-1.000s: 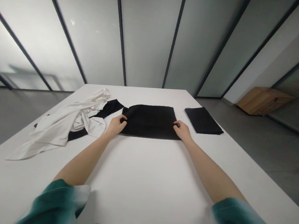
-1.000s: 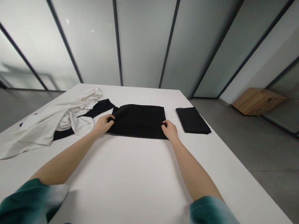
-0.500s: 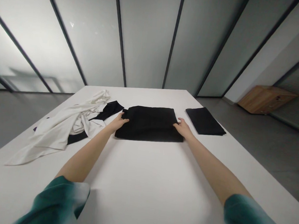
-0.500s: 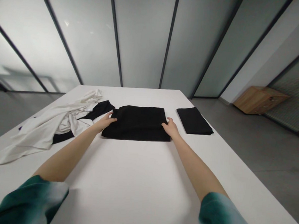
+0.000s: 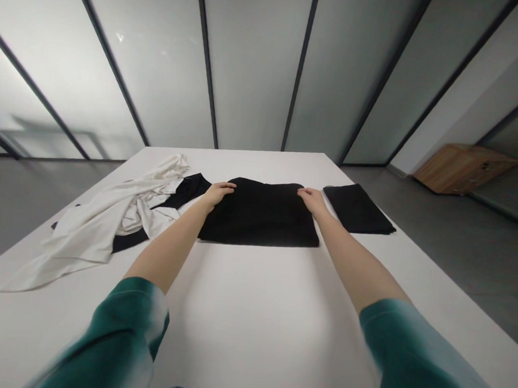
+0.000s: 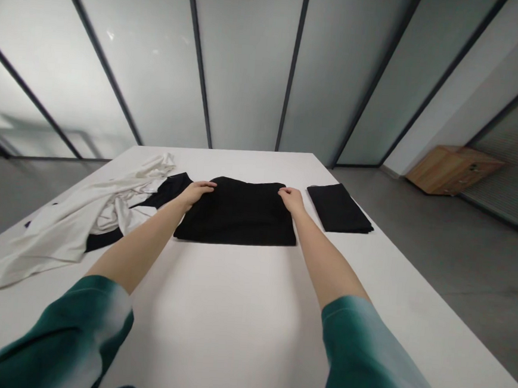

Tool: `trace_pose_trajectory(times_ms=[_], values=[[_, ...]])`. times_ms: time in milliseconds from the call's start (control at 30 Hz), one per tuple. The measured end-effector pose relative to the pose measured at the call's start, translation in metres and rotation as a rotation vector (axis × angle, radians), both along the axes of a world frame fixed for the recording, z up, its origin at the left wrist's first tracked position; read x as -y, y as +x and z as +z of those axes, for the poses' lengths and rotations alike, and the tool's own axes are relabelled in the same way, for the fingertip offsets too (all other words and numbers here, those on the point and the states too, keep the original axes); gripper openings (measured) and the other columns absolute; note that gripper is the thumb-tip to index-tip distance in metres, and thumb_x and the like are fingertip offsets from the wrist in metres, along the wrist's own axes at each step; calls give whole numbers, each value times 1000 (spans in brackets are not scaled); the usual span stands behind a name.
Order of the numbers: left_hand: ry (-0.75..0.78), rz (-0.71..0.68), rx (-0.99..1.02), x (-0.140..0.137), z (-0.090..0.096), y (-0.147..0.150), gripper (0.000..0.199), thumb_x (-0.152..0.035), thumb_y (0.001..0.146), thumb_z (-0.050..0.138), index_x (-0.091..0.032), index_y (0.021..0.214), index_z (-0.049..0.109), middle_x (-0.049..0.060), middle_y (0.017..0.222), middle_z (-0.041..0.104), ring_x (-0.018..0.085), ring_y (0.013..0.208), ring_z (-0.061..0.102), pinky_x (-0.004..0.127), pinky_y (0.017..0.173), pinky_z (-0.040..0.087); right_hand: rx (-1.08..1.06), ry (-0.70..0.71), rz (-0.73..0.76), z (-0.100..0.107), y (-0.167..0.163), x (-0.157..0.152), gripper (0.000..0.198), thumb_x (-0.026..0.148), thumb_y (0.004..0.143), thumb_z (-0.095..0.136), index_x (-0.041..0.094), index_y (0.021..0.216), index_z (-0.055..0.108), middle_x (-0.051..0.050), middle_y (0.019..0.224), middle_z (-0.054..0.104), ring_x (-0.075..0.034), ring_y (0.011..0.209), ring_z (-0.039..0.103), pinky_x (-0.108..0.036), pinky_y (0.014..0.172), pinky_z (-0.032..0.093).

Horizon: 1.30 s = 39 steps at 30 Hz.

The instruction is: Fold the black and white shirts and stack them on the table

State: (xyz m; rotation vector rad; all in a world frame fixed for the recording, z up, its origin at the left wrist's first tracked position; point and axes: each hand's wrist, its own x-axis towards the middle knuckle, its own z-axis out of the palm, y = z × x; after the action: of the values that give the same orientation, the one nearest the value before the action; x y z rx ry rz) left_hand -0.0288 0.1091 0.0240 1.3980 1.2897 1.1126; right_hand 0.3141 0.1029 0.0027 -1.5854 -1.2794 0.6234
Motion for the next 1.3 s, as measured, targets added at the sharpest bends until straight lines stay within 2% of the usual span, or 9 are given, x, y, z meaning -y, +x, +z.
trace_pose_trajectory(times_ms=[167,267,367,500,733,833,933,1100,1300], values=[[231,114,-116,3,20,-15,35,-23,70,68,-17,103,77,2,73,68,20,74,65,33,76,52,-38,197,-33,16,2,-5,20,27,74,61,16,85,74,-5,91,76,-24,98,67,-37,98,47],[279,210,-164,2,25,-28,39,-22,72,63,-16,109,74,1,67,64,18,64,63,30,67,51,-15,180,-10,20,-2,-9,24,28,77,59,16,91,74,-6,99,76,-24,104,66,-37,100,45],[245,255,-290,3,17,-36,42,-25,74,64,-15,113,72,6,89,72,23,84,69,33,79,53,119,-31,43,15,-9,-11,29,26,77,61,15,100,74,-9,108,75,-26,109,66,-38,101,45],[46,97,-634,15,-5,-38,60,-32,73,71,-12,129,62,17,129,66,32,122,60,38,103,46,406,-242,113,3,-16,-8,48,21,75,66,12,121,68,-16,129,67,-30,122,60,-37,104,44],[223,16,-934,51,-21,-25,72,-46,87,60,-8,146,45,24,157,38,36,148,32,44,120,27,788,-132,125,-3,-19,31,65,43,88,60,13,145,51,-22,150,47,-40,133,48,-52,110,38],[330,-95,-976,68,-20,-11,69,-54,90,55,-14,146,48,18,160,36,35,149,29,45,121,23,884,-50,201,-5,-22,55,66,55,92,52,17,146,50,-19,156,40,-39,140,40,-54,113,33],[360,-164,-985,84,-23,0,69,-59,89,55,-19,145,51,15,161,36,38,150,27,49,121,20,951,-66,267,-12,-24,76,68,62,94,47,20,148,49,-16,159,37,-38,144,35,-54,115,31],[305,-163,-983,100,-35,3,66,-57,89,56,-17,142,55,16,158,39,40,148,30,51,120,22,964,-120,284,-26,-22,97,64,57,97,43,19,149,48,-17,158,39,-35,145,35,-51,115,32],[326,-147,-1028,105,-37,-1,63,-53,92,52,-16,142,54,14,157,42,35,147,34,45,121,24,900,-55,259,-29,-16,102,55,46,98,46,16,142,56,-17,151,48,-32,140,43,-47,114,35]])
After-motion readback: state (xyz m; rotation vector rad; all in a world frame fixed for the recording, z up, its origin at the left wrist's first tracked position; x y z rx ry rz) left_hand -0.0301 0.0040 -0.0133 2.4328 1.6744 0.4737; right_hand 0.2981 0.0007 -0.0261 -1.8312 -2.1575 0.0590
